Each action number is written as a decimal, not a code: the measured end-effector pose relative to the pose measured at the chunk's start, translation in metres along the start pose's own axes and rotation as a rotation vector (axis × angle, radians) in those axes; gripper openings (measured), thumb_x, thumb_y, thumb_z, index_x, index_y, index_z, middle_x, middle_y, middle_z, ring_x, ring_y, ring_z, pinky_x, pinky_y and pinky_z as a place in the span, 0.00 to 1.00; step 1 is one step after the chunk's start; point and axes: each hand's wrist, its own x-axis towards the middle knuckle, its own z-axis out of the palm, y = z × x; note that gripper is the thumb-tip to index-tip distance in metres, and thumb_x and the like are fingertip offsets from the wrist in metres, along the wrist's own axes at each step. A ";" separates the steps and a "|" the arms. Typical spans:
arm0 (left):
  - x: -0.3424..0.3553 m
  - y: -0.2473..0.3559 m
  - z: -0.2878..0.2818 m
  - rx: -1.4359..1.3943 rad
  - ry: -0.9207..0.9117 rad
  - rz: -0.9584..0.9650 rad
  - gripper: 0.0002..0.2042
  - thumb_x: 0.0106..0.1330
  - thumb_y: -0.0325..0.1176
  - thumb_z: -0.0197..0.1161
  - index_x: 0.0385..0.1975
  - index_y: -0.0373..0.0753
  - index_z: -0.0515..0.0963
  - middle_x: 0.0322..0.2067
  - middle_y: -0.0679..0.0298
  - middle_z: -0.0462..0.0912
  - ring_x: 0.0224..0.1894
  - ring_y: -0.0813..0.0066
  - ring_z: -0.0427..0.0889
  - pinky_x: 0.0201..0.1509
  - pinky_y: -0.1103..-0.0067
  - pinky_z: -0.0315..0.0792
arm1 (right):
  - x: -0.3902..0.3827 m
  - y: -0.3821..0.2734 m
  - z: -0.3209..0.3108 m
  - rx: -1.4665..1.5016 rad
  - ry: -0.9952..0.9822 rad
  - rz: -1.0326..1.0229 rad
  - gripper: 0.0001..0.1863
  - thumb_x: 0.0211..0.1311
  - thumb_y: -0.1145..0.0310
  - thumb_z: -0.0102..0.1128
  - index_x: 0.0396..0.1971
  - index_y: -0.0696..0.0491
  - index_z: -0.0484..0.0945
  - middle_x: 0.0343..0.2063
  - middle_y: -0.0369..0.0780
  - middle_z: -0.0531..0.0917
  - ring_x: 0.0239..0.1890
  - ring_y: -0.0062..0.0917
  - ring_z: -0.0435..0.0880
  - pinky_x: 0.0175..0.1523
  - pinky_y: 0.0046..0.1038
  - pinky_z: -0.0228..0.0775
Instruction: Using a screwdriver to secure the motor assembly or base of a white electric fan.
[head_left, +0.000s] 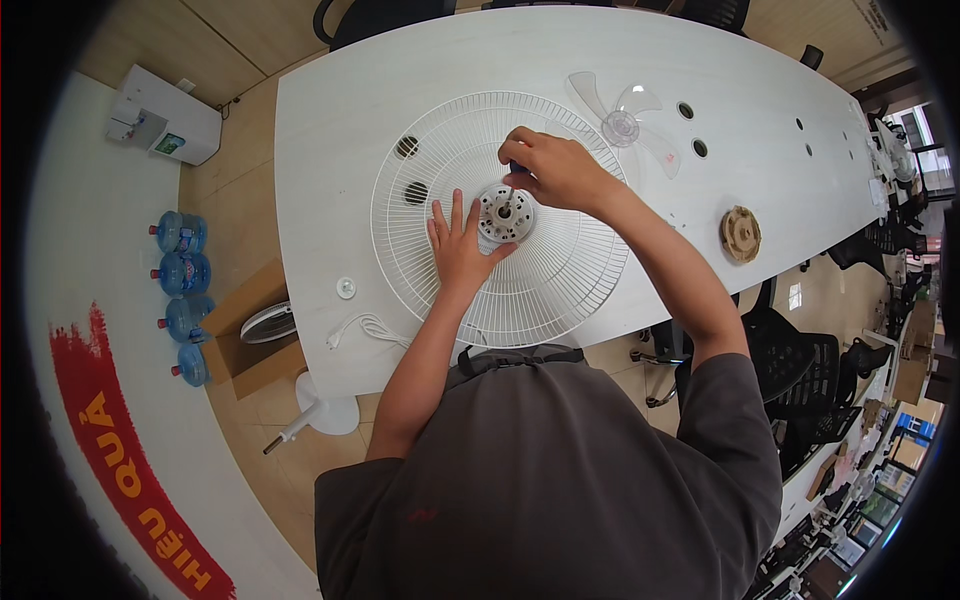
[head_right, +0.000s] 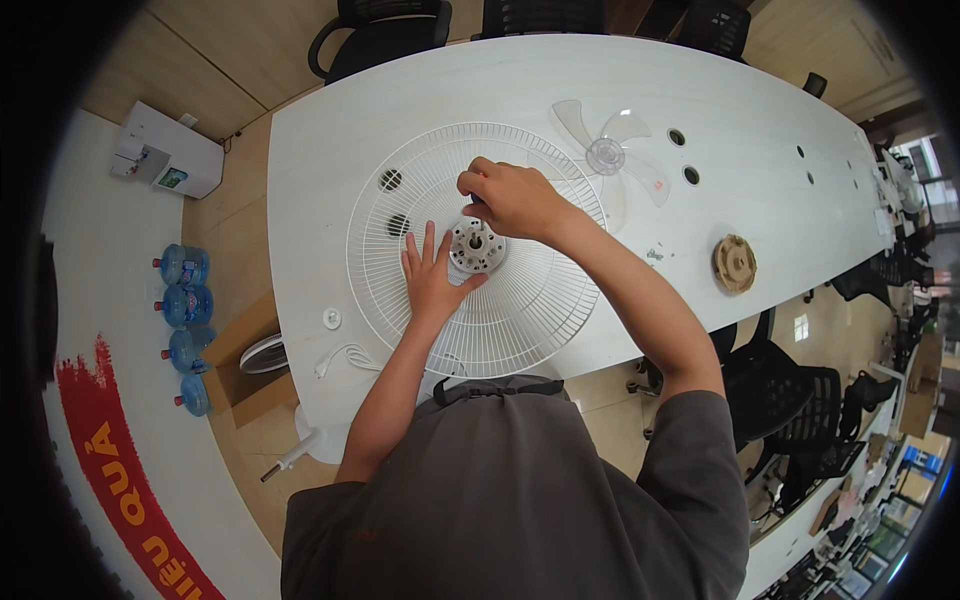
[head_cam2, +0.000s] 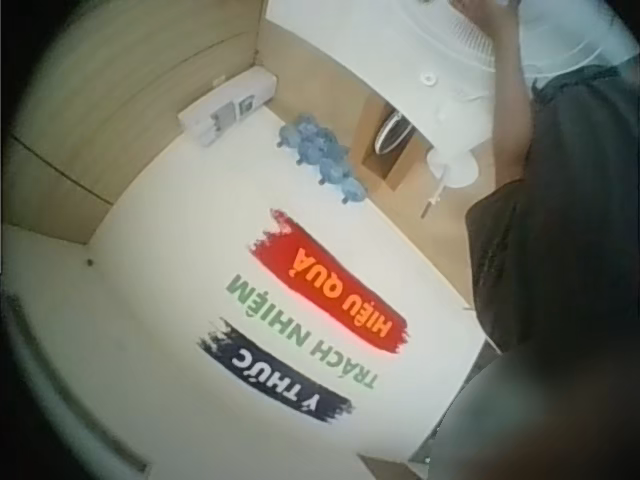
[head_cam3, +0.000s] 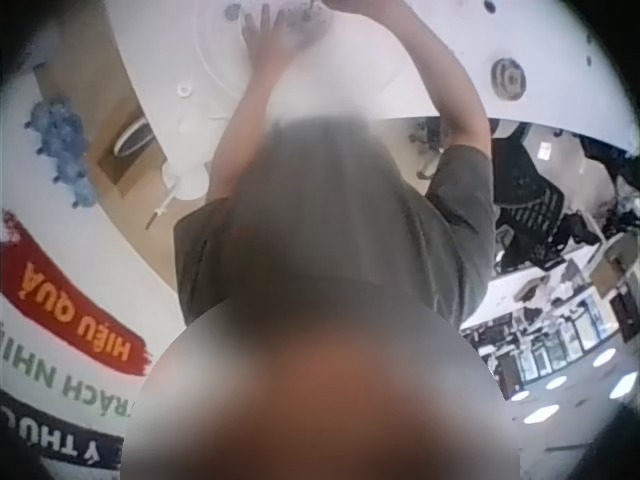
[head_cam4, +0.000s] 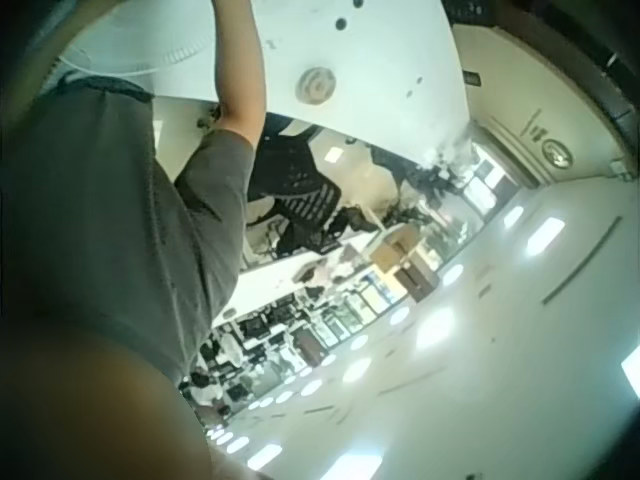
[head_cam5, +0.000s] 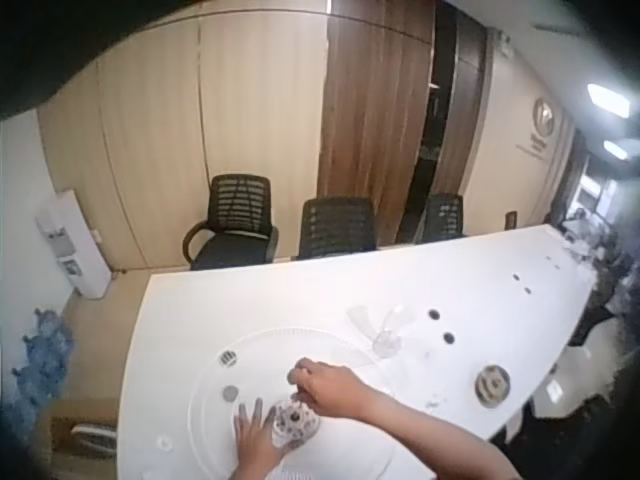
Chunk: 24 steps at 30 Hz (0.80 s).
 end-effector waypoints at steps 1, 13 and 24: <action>0.000 -0.001 0.000 0.003 -0.002 -0.001 0.50 0.49 0.71 0.68 0.68 0.43 0.68 0.76 0.56 0.47 0.77 0.41 0.36 0.75 0.46 0.35 | -0.002 0.002 -0.001 0.042 0.014 -0.025 0.12 0.60 0.64 0.68 0.39 0.53 0.79 0.43 0.37 0.83 0.38 0.32 0.85 0.37 0.34 0.77; 0.001 0.001 -0.002 -0.012 -0.007 -0.012 0.50 0.50 0.70 0.68 0.68 0.42 0.67 0.76 0.56 0.49 0.77 0.43 0.37 0.76 0.47 0.35 | 0.005 -0.014 0.003 -0.278 0.052 0.247 0.21 0.56 0.48 0.70 0.32 0.52 0.80 0.17 0.37 0.80 0.23 0.32 0.84 0.27 0.30 0.74; 0.001 0.001 -0.002 0.003 -0.011 -0.015 0.50 0.49 0.71 0.68 0.68 0.43 0.68 0.76 0.56 0.48 0.77 0.42 0.37 0.76 0.48 0.35 | 0.002 0.003 0.006 -0.144 0.101 -0.062 0.14 0.57 0.64 0.70 0.37 0.52 0.75 0.37 0.36 0.78 0.38 0.32 0.80 0.36 0.33 0.76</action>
